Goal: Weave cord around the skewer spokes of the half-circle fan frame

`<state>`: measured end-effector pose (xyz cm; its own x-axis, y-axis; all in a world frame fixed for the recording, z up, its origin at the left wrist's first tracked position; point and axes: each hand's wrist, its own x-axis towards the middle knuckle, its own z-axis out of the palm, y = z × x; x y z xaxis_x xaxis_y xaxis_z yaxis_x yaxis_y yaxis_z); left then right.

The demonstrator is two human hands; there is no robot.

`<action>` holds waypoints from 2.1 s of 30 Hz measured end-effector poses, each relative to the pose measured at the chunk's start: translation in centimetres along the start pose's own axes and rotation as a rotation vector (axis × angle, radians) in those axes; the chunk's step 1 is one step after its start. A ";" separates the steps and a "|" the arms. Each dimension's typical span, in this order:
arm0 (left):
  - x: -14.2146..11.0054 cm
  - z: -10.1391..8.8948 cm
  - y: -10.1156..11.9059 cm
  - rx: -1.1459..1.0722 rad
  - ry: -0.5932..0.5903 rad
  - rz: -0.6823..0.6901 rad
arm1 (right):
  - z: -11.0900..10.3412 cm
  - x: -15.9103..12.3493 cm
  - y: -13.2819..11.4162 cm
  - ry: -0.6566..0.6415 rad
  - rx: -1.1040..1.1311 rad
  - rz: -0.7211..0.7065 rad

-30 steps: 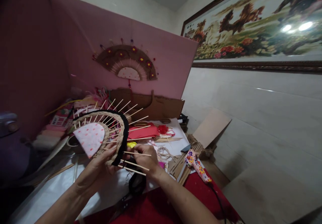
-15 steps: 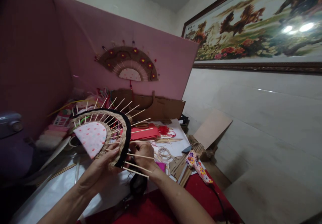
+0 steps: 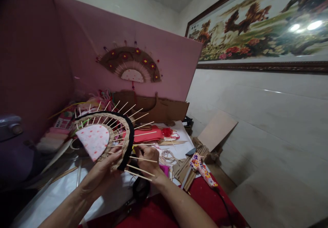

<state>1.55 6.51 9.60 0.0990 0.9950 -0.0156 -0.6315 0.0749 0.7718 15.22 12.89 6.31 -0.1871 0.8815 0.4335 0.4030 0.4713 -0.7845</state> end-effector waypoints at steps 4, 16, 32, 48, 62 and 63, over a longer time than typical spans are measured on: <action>0.0 0.0 0.2 0.012 0.016 0.007 | 0.0 0.3 1.2 0.003 0.034 0.010; 0.7 -0.8 0.5 -0.017 0.114 0.091 | -3.2 0.4 0.8 -0.092 0.538 0.308; 0.6 -0.8 0.4 0.046 0.105 0.076 | -6.3 -4.3 -2.1 0.144 0.261 0.098; 0.2 -0.4 0.1 0.109 0.047 0.000 | -6.6 -0.8 -3.1 0.235 -0.126 -0.242; -0.1 0.5 0.6 0.100 0.081 -0.023 | -6.5 -0.6 -2.8 0.266 -0.253 -0.361; -0.1 0.5 0.6 0.095 0.086 -0.024 | -6.6 -0.8 -2.6 0.274 -0.258 -0.369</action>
<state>1.51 6.41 10.37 0.0442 0.9953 -0.0865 -0.5538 0.0964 0.8270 20.19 10.79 10.92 -0.1314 0.6027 0.7871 0.5689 0.6961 -0.4380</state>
